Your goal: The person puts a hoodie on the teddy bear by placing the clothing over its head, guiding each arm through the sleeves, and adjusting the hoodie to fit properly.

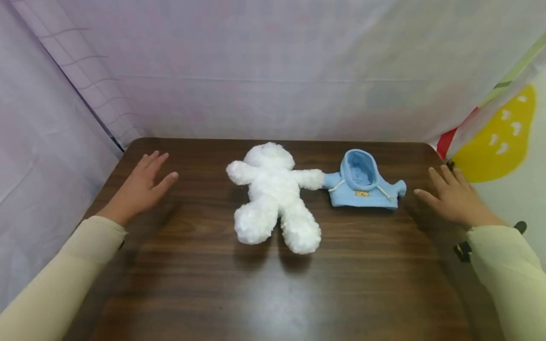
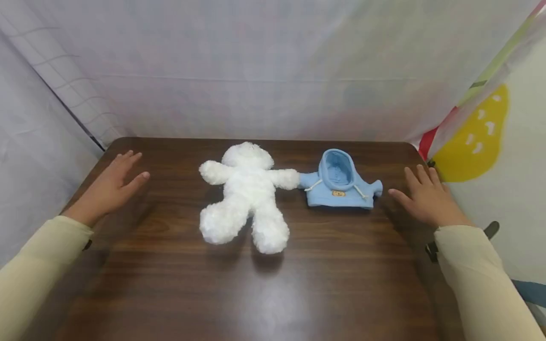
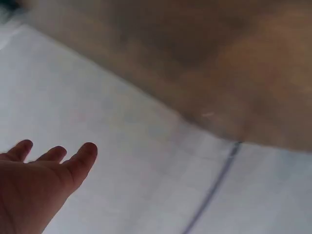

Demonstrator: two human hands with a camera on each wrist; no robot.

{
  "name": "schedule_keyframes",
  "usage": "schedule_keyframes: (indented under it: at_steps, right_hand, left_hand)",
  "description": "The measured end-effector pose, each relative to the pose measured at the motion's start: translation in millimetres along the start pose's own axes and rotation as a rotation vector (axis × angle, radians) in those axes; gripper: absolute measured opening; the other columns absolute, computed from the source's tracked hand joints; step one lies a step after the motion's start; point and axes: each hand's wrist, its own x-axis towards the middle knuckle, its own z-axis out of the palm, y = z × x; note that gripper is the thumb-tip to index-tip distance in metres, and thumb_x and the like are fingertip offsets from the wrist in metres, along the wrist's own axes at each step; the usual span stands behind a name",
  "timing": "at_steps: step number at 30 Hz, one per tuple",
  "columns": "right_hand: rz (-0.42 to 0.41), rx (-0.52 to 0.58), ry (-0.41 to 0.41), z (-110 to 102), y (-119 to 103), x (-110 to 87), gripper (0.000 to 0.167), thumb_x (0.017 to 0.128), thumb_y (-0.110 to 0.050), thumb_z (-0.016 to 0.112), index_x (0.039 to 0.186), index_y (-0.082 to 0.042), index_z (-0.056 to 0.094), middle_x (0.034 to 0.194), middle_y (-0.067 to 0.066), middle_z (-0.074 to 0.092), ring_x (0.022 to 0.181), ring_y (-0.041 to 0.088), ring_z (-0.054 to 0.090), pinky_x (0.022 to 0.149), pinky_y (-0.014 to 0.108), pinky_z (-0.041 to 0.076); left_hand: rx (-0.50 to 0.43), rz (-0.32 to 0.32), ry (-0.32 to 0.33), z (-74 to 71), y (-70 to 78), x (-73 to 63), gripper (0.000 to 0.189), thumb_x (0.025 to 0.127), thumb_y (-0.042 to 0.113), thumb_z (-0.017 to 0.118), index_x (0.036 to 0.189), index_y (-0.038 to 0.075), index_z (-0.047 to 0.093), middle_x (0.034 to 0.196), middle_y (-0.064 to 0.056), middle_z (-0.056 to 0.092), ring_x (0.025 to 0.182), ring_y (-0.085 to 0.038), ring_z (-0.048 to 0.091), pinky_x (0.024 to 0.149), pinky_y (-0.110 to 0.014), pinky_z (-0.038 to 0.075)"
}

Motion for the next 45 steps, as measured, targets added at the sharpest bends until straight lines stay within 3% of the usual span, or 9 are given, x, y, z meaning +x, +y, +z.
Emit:
schedule_keyframes:
  at_steps: [5,11,17,22,25,29,36,42,45]
  right_hand:
    - [-0.033,0.056,0.015,-10,-5,9.1,0.085,0.102,-0.048,0.048,0.151,0.014,0.015,0.15,0.045,0.011,0.137,0.062,0.006,0.111,0.066,0.0]
    - [-0.08,0.048,0.026,-23,-24,20.8,0.079,0.101,-0.043,0.055,0.148,0.013,0.027,0.149,0.043,0.021,0.136,0.059,0.018,0.11,0.068,0.012]
    - [-0.072,0.006,-0.021,-31,-44,35.5,0.072,0.1,-0.04,0.057,0.145,0.012,0.034,0.146,0.04,0.03,0.132,0.057,0.027,0.106,0.07,0.022]
    - [-0.081,0.037,-0.057,-29,-57,48.5,0.06,0.101,-0.03,0.056,0.142,0.01,0.04,0.141,0.037,0.039,0.127,0.054,0.037,0.104,0.068,0.028]
    - [-0.077,0.059,-0.069,-25,-62,55.2,0.051,0.1,-0.023,0.056,0.138,0.01,0.045,0.136,0.036,0.046,0.123,0.052,0.043,0.102,0.067,0.032]
    - [-0.055,0.094,-0.091,-16,-70,63.6,0.049,0.1,-0.02,0.054,0.136,0.012,0.047,0.13,0.036,0.052,0.116,0.051,0.051,0.098,0.066,0.037]
    - [-0.06,0.12,-0.142,2,-85,77.1,0.044,0.101,-0.014,0.051,0.134,0.014,0.048,0.123,0.035,0.057,0.107,0.046,0.058,0.09,0.06,0.046]
    - [-0.027,0.152,-0.187,11,-91,81.2,0.043,0.099,-0.009,0.052,0.136,0.012,0.048,0.12,0.032,0.059,0.097,0.038,0.059,0.082,0.053,0.05]
    - [-0.001,0.168,-0.198,13,-94,80.0,0.042,0.098,-0.01,0.053,0.135,0.011,0.05,0.119,0.031,0.06,0.101,0.039,0.059,0.084,0.054,0.049]
  left_hand:
    - [-0.059,0.073,0.018,-22.0,52.1,28.5,0.073,0.101,0.046,0.054,0.153,0.001,0.031,0.153,-0.027,0.031,0.141,-0.045,0.027,0.11,-0.061,0.024]
    - [-0.017,0.236,-0.068,-26.3,139.8,77.7,0.069,0.1,0.048,0.053,0.154,0.01,0.033,0.153,-0.016,0.036,0.14,-0.035,0.034,0.11,-0.054,0.031]
    - [0.123,0.348,-0.191,0.4,241.7,133.6,0.062,0.101,0.047,0.049,0.153,0.017,0.035,0.152,-0.006,0.037,0.141,-0.024,0.031,0.113,-0.04,0.029]
    - [0.203,0.4,-0.31,31.1,296.1,172.3,0.055,0.102,0.044,0.048,0.149,0.015,0.042,0.148,-0.004,0.044,0.137,-0.019,0.038,0.11,-0.031,0.033]
    - [0.115,0.349,-0.424,55.1,312.2,183.7,0.034,0.102,0.037,0.05,0.122,0.012,0.061,0.117,-0.003,0.061,0.103,-0.014,0.057,0.088,-0.025,0.045]
    - [-0.006,0.218,-0.61,90.8,322.3,188.3,0.02,0.101,0.028,0.049,0.087,0.014,0.054,0.087,0.001,0.05,0.066,-0.011,0.043,0.064,-0.026,0.04]
    - [0.174,0.106,-0.899,127.4,319.1,190.7,0.017,0.101,0.021,0.038,0.088,0.017,0.048,0.128,0.001,0.045,0.101,-0.012,0.043,0.079,-0.028,0.039]
    - [0.232,0.209,-0.913,144.3,312.9,185.5,0.027,0.098,0.009,0.032,0.072,0.014,0.04,0.113,-0.004,0.05,0.081,-0.012,0.039,0.066,-0.024,0.034]
    - [0.211,0.161,-0.879,144.8,314.1,179.4,0.024,0.097,0.009,0.033,0.076,0.013,0.045,0.106,-0.003,0.052,0.078,-0.013,0.041,0.063,-0.025,0.035]
